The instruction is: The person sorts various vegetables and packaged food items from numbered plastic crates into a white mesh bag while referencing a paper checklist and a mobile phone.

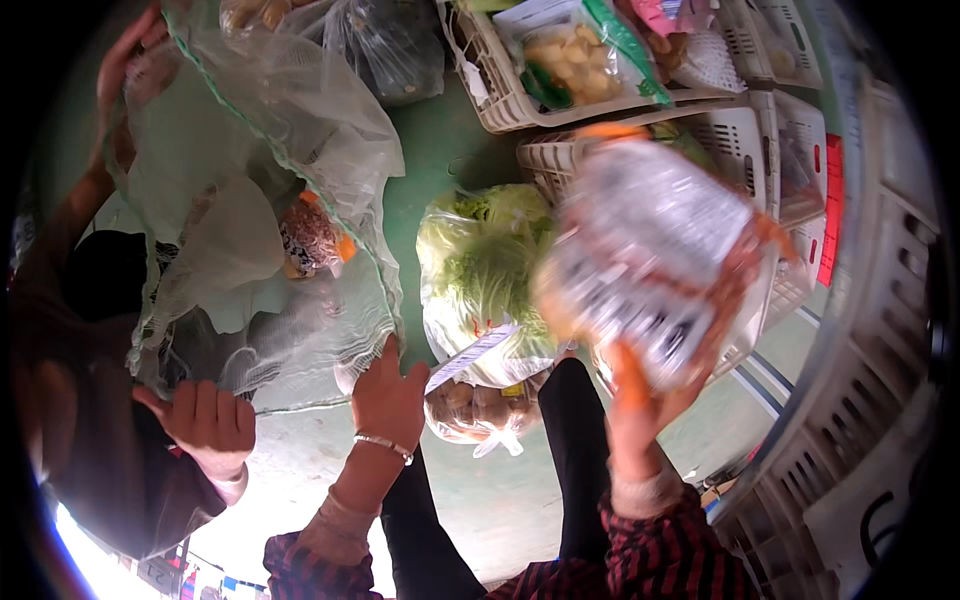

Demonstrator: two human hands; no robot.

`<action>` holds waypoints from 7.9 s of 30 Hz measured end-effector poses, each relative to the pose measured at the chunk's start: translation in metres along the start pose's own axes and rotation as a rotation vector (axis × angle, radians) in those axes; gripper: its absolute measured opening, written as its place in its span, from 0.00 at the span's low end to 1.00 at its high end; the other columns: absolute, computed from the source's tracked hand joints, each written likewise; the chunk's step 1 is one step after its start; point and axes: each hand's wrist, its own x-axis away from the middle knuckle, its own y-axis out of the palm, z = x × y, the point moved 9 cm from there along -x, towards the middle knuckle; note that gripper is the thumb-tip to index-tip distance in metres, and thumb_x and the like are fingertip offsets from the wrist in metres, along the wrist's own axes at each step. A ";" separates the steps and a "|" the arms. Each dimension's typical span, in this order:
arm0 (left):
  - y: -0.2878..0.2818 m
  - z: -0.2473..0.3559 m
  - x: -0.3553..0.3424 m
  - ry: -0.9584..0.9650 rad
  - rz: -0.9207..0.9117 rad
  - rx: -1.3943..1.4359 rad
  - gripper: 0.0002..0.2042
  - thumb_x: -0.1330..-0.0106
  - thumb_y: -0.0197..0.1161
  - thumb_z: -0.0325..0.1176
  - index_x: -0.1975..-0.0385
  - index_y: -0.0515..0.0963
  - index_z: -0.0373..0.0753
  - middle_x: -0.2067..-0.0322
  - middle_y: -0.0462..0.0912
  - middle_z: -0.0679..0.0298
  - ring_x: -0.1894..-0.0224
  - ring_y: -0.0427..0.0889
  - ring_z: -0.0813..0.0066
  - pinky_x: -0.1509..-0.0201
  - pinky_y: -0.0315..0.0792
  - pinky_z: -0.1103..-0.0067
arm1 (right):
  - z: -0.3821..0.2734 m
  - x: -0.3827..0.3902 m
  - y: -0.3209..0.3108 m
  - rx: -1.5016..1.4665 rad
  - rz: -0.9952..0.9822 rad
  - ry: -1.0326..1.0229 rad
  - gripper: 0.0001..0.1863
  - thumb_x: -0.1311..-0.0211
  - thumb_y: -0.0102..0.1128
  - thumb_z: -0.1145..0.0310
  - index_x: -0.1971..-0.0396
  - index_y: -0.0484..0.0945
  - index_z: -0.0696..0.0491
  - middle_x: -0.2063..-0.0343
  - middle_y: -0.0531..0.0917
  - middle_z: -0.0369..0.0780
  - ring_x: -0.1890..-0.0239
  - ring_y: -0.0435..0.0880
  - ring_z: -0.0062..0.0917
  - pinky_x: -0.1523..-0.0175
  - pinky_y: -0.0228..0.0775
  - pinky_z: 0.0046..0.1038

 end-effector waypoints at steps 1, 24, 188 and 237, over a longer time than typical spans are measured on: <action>-0.002 0.013 -0.003 0.071 -0.062 -0.057 0.07 0.47 0.55 0.30 0.69 0.76 0.43 0.52 0.70 0.53 0.62 0.76 0.61 0.62 0.71 0.71 | -0.016 0.004 0.012 0.023 0.008 -0.014 0.38 0.51 0.63 0.70 0.42 0.52 0.56 0.47 0.66 0.45 0.49 0.70 0.32 0.45 0.64 0.35; -0.001 0.008 -0.009 0.110 -0.096 0.040 0.05 0.46 0.59 0.30 0.73 0.75 0.38 0.53 0.71 0.52 0.58 0.75 0.58 0.61 0.72 0.70 | 0.171 0.040 -0.090 -0.649 0.216 0.542 0.36 0.50 0.57 0.71 0.41 0.52 0.48 0.55 0.71 0.42 0.64 0.74 0.20 0.70 0.72 0.17; 0.016 0.015 0.041 0.184 -0.203 0.016 0.10 0.47 0.57 0.35 0.64 0.75 0.47 0.60 0.74 0.61 0.72 0.77 0.64 0.69 0.71 0.71 | -0.115 0.025 0.026 -0.236 -0.479 0.105 0.08 0.53 0.59 0.78 0.72 0.71 0.62 0.77 0.78 0.42 0.76 0.77 0.21 0.72 0.68 0.22; 0.024 -0.027 0.020 0.011 -0.087 0.086 0.07 0.45 0.55 0.33 0.78 0.73 0.36 0.63 0.76 0.53 0.72 0.70 0.62 0.65 0.60 0.69 | 0.448 -0.136 -0.097 0.795 -0.328 0.191 0.34 0.51 0.61 0.52 0.53 0.66 0.65 0.52 0.70 0.53 0.52 0.71 0.39 0.49 0.62 0.34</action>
